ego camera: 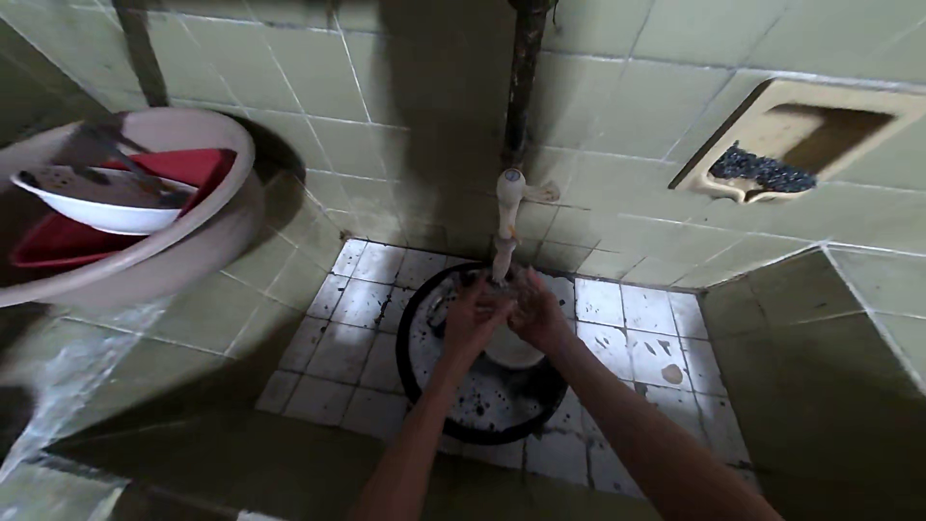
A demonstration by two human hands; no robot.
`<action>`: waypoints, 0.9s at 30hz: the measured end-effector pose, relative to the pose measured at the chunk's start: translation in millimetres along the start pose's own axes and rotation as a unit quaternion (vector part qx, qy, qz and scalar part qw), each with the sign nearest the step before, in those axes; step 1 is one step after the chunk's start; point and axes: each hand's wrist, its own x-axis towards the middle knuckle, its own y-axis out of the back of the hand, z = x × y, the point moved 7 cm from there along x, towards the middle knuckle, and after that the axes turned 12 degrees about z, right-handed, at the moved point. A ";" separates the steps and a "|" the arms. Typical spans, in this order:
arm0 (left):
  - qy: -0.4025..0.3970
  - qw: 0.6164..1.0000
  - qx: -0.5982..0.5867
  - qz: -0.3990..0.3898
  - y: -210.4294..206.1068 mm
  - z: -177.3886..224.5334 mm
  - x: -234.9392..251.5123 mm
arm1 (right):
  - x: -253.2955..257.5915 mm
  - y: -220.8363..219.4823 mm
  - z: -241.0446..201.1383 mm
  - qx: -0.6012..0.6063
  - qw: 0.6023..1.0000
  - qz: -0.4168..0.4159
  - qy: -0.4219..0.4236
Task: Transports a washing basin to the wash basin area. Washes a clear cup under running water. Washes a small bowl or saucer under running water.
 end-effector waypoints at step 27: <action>0.129 0.939 0.314 0.057 59.6 -19.1 15.9 | -6.9 -21.7 13.5 0.145 0.988 -0.002 -0.054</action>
